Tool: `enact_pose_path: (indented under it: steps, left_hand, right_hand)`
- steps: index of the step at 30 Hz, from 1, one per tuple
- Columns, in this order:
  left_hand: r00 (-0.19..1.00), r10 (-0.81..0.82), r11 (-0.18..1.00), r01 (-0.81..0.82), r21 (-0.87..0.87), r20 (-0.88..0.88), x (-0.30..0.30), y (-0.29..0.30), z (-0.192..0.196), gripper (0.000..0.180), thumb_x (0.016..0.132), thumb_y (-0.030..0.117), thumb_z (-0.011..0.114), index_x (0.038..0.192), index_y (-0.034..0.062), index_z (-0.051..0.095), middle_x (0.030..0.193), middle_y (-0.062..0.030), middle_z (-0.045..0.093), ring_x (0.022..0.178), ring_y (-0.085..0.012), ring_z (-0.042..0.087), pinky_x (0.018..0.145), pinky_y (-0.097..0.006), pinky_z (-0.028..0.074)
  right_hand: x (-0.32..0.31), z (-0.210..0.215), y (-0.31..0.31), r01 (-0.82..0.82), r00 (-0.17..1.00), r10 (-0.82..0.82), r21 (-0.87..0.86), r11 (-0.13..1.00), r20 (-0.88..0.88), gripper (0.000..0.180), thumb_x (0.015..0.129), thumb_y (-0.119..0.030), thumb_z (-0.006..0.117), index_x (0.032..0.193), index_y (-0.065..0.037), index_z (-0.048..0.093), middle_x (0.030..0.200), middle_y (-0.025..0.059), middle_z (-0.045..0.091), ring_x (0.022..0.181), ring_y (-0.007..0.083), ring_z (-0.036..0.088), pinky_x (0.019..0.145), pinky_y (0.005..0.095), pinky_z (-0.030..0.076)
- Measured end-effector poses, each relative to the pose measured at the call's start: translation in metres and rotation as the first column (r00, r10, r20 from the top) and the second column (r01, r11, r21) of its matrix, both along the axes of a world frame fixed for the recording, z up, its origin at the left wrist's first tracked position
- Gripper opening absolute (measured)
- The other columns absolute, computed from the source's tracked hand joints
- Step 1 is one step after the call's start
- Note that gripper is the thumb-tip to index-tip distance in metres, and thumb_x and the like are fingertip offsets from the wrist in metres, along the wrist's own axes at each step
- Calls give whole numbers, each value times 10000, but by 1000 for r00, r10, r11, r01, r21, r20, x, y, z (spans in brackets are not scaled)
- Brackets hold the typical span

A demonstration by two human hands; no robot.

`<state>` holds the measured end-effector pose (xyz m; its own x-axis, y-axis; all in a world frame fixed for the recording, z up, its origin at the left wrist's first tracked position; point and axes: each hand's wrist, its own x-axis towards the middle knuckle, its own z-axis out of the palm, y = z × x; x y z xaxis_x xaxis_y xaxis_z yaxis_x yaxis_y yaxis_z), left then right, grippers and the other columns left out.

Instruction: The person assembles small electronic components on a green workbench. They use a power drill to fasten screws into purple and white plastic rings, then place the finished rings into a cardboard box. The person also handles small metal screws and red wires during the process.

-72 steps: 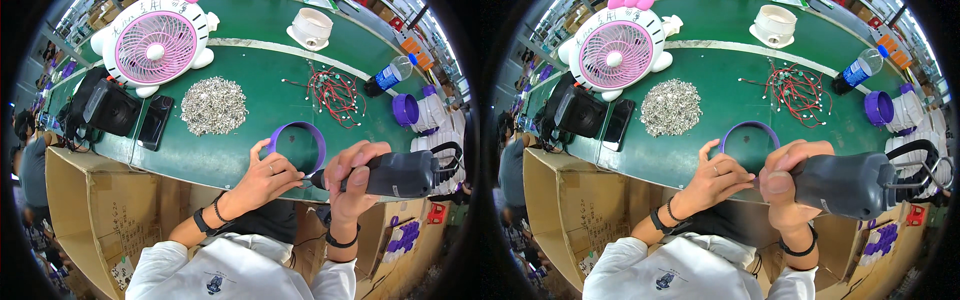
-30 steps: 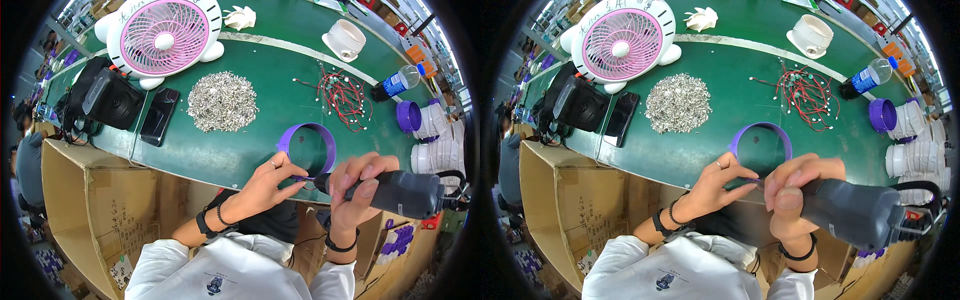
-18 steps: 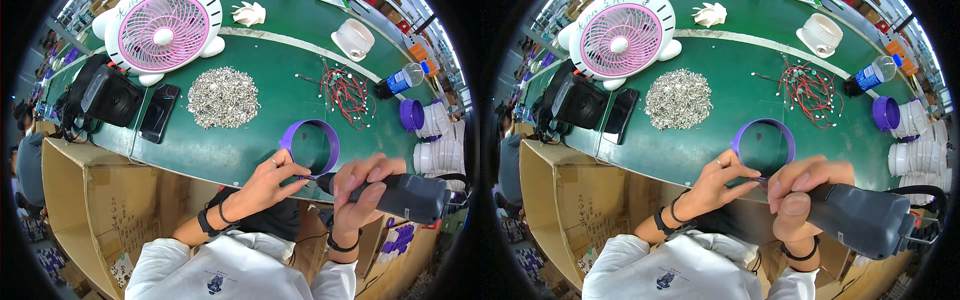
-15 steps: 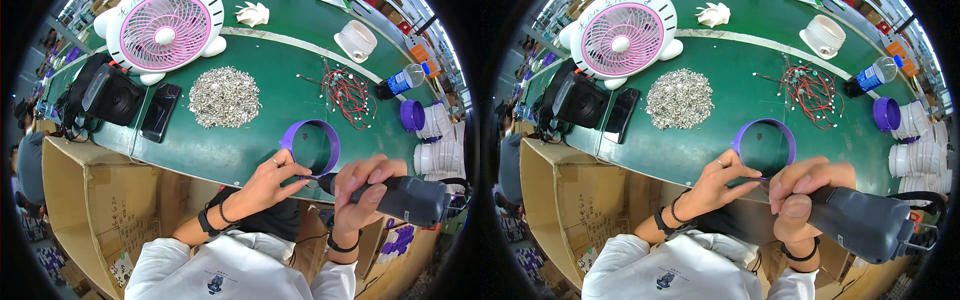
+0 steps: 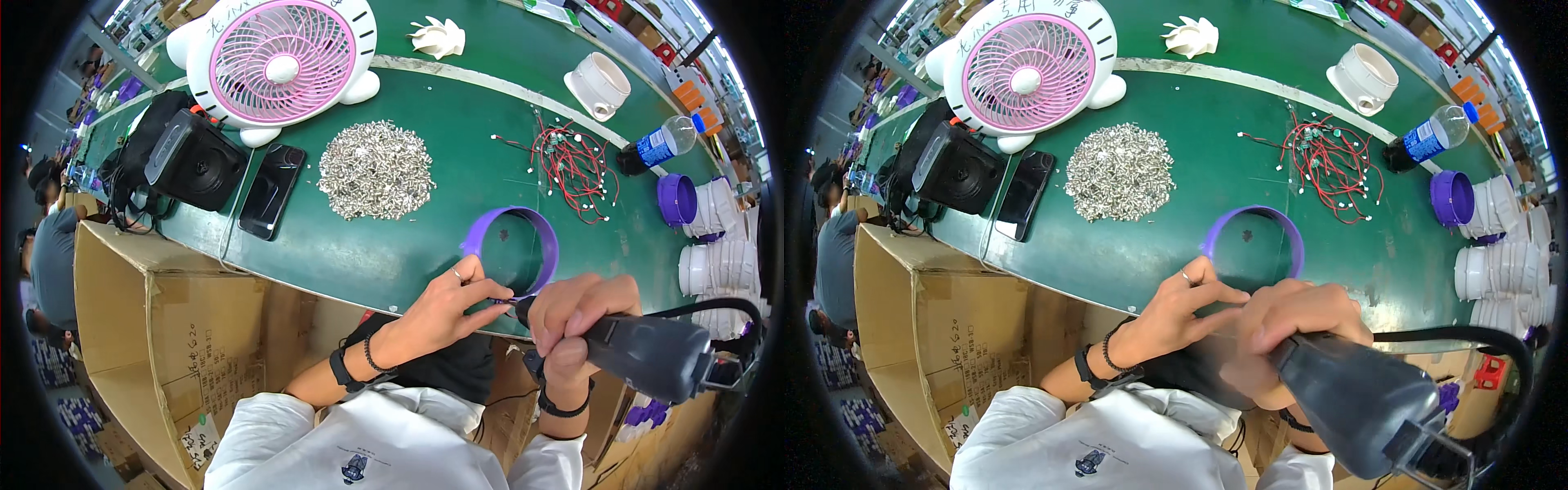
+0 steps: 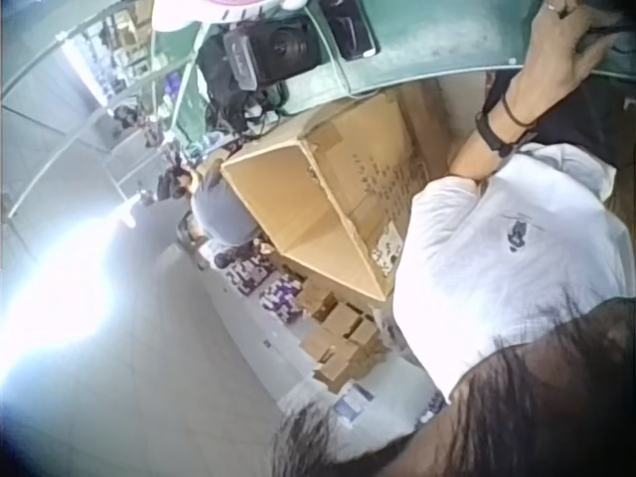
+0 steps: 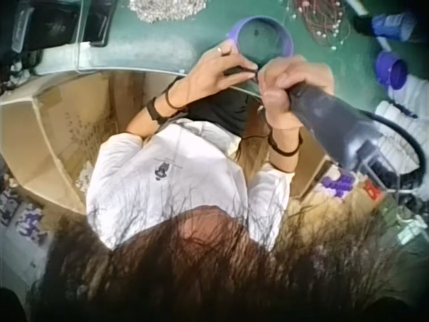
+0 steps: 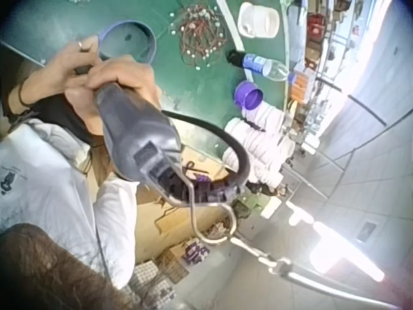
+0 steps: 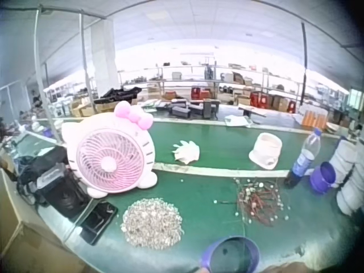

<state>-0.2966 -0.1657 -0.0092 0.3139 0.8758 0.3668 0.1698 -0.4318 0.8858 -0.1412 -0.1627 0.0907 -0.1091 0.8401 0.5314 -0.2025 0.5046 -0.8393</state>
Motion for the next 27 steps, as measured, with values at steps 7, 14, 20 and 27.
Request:
enact_pose_path:
  steps: [7,14,20,27]
  left_hand:
    - [1000,6,999,-6,43,-4,2,-1,2,306,785,80,828,1084,96,766,796,-49,507,734,-192,495,625,-316,430]
    - [993,29,999,-32,29,113,2,2,-3,241,790,83,832,1018,92,756,780,-23,510,714,-158,486,598,-298,392]
    - [948,319,939,-315,137,-12,-33,19,31,181,819,61,787,963,78,680,764,5,465,642,-109,405,572,-265,324]
    - [540,659,749,-414,517,-523,-61,49,57,340,812,191,751,1115,126,612,1322,-132,496,1288,-342,460,1076,-678,220]
  right_hand:
    - [-1,5,1,15,995,-19,-46,999,-99,348,892,-179,758,963,-72,434,689,43,526,510,101,482,477,250,422]
    - [-3,23,-7,178,969,-180,-28,984,-169,438,932,-371,738,1007,-72,427,742,72,548,485,106,491,424,244,424]
    - [26,35,-1,271,935,-245,66,960,-258,360,998,-350,638,1073,-56,443,842,104,560,528,128,521,449,245,444]
    - [70,-7,9,419,894,-402,-47,907,199,801,889,-173,735,1514,32,279,1407,284,507,1292,314,529,1125,450,371]
